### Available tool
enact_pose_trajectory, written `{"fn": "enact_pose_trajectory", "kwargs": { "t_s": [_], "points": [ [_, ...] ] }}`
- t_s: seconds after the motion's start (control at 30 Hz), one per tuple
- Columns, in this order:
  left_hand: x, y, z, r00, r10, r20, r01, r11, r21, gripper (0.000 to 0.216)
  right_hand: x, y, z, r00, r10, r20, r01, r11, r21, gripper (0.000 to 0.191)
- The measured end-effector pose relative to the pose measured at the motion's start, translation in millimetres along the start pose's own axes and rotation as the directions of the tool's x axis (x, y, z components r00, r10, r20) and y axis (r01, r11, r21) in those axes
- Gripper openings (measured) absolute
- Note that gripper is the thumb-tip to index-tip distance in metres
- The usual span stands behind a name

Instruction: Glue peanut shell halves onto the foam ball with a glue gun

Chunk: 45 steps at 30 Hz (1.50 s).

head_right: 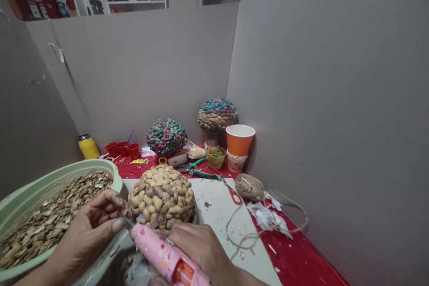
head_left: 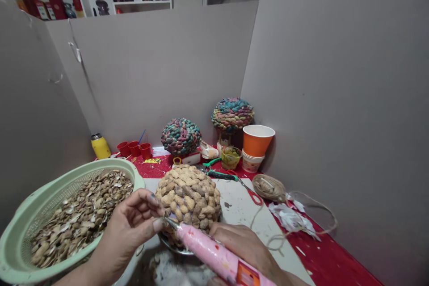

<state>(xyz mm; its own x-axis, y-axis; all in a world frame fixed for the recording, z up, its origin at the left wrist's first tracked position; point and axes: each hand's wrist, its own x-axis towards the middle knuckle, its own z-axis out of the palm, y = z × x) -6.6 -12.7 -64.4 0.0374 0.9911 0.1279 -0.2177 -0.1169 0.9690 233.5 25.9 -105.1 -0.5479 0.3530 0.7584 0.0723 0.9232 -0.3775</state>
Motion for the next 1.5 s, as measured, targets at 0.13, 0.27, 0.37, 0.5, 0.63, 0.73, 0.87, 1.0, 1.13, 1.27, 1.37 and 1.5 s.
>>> {"fn": "enact_pose_trajectory", "kwargs": {
  "t_s": [0.13, 0.27, 0.37, 0.5, 0.63, 0.73, 0.87, 1.0, 1.13, 1.27, 1.37, 1.5],
  "points": [
    [1, 0, 0, 1.000, 0.016, -0.008, -0.016, 0.999, 0.038, 0.025, 1, -1, -1, 1.000, 0.029, 0.010, -0.029, 0.999, 0.040, 0.043],
    [0, -1, -1, 1.000, 0.019, -0.008, -0.019, 0.999, 0.043, 0.025, 0, -2, -1, 0.999, 0.029, 0.024, -0.030, 0.999, 0.040, 0.044],
    [-1, -2, -1, 1.000, 0.016, -0.008, -0.016, 0.999, 0.036, 0.025, 0, -3, -2, 0.999, 0.029, 0.029, -0.030, 0.999, 0.032, 0.042],
    [0, -2, 1, 1.000, 0.029, -0.008, -0.028, 0.999, 0.044, 0.024, 6, -6, -3, 1.000, 0.001, 0.004, -0.001, 1.000, -0.004, 0.041],
    [0, -1, 3, 1.000, 0.024, -0.019, -0.023, 0.999, 0.041, 0.025, 13, -10, -3, 0.999, -0.032, -0.031, 0.031, 0.999, -0.039, 0.043],
    [0, 0, 3, 0.999, 0.025, -0.022, -0.024, 0.999, 0.040, 0.025, 14, -10, -3, 0.999, -0.028, -0.041, 0.026, 0.998, -0.055, 0.044],
    [0, -2, 0, 1.000, 0.024, -0.020, -0.023, 0.999, 0.050, 0.024, 14, -10, -5, 0.999, -0.024, -0.027, 0.022, 0.997, -0.081, 0.046],
    [-1, -2, 0, 1.000, 0.022, -0.011, -0.021, 0.999, 0.050, 0.023, 15, -11, -5, 1.000, 0.002, 0.000, -0.002, 0.992, -0.128, 0.052],
    [-1, -1, 2, 1.000, 0.020, -0.009, -0.019, 0.999, 0.037, 0.024, 10, -6, 4, 0.991, -0.032, -0.126, 0.014, 0.990, -0.141, 0.052],
    [-2, -2, 1, 1.000, 0.013, -0.012, -0.013, 1.000, 0.022, 0.026, 7, -3, 8, 0.986, -0.035, -0.164, 0.012, 0.991, -0.135, 0.050],
    [-2, -2, 0, 1.000, 0.003, -0.014, -0.003, 1.000, 0.012, 0.026, 10, -8, 1, 0.998, 0.003, -0.065, -0.012, 0.990, -0.143, 0.050],
    [-3, 0, 2, 1.000, -0.014, -0.015, 0.013, 1.000, -0.022, 0.027, 14, -15, -7, 0.999, 0.042, 0.016, -0.039, 0.984, -0.174, 0.044]
  ]
}}
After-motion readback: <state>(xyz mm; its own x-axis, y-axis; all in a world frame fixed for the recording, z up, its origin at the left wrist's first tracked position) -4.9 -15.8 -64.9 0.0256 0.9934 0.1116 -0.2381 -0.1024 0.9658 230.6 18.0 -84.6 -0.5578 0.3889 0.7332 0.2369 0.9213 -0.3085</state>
